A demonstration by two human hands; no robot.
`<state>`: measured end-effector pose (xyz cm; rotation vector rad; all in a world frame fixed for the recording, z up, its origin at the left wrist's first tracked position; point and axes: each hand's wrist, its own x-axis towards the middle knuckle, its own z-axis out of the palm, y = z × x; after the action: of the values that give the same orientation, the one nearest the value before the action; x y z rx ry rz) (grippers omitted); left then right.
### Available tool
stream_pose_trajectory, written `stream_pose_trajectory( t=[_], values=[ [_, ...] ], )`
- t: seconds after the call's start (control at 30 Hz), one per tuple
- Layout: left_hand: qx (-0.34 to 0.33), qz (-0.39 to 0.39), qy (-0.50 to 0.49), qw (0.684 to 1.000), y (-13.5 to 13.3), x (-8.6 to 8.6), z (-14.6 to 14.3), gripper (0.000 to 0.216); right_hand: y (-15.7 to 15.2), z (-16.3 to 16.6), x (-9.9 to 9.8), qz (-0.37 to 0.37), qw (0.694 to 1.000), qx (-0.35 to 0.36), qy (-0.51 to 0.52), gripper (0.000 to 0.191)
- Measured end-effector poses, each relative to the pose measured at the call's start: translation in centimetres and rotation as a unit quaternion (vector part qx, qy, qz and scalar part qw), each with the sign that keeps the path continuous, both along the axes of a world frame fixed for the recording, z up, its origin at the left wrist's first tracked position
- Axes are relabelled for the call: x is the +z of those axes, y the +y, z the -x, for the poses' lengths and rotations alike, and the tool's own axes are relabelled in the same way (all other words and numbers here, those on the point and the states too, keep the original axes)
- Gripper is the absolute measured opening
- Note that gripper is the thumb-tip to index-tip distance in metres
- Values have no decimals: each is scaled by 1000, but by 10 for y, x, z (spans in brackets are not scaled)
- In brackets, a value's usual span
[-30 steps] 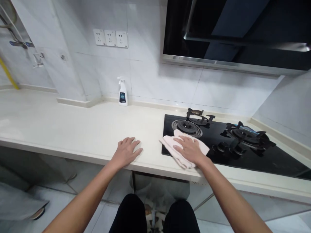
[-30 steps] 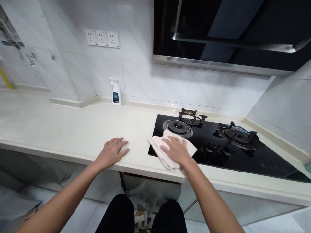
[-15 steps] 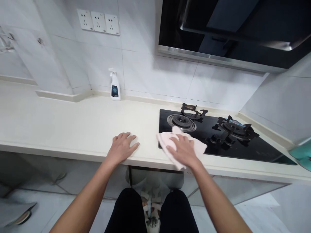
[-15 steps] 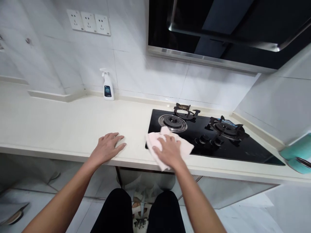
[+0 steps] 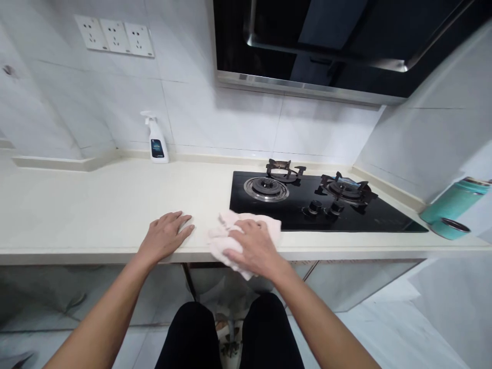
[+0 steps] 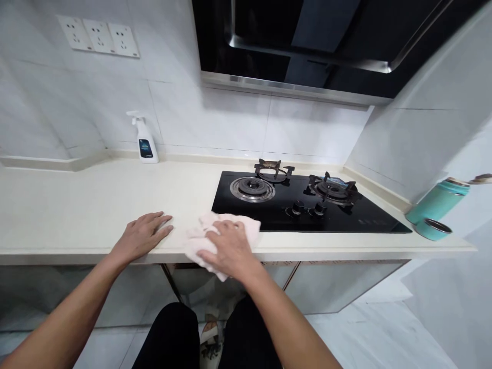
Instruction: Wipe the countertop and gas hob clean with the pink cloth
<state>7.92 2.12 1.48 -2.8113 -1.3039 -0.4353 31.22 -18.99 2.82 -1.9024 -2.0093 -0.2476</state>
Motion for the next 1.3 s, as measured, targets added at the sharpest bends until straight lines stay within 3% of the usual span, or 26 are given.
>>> stream_pose_trajectory(
  t=[0.13,0.37,0.47,0.57,0.63,0.77,0.9,1.0,1.13,1.3],
  values=[
    [-5,8,-4,1000,2,2,0,62,-42,-78,0,17,987,-145,65,40],
    [-2,22,-11,1000,-1,6,-1,66,-129,-202,-20,-14,938,-341,58,50],
    [-4,24,-11,1000,-3,7,-2,66,-154,-230,-23,-36,893,-445,59,55],
    [4,21,-10,1000,-5,7,-4,64,-157,-223,-23,-85,855,-507,64,58],
    [12,19,-11,1000,-5,6,-6,64,-145,-196,-28,-111,858,-498,55,59],
    [11,20,-14,1000,-5,6,-8,64,-98,-107,-47,-106,903,-415,29,59],
    [10,16,-15,1000,-5,6,-9,62,-43,-10,-53,-47,961,-271,18,59],
    [10,13,-20,1000,-4,7,-9,62,-12,41,-47,-62,987,-150,-23,55],
    [17,21,-25,999,-2,9,-8,62,2,55,-50,-88,992,-24,-81,53],
    [14,23,-27,999,3,8,-4,64,-25,-5,-74,-143,983,5,-119,47]
  ],
)
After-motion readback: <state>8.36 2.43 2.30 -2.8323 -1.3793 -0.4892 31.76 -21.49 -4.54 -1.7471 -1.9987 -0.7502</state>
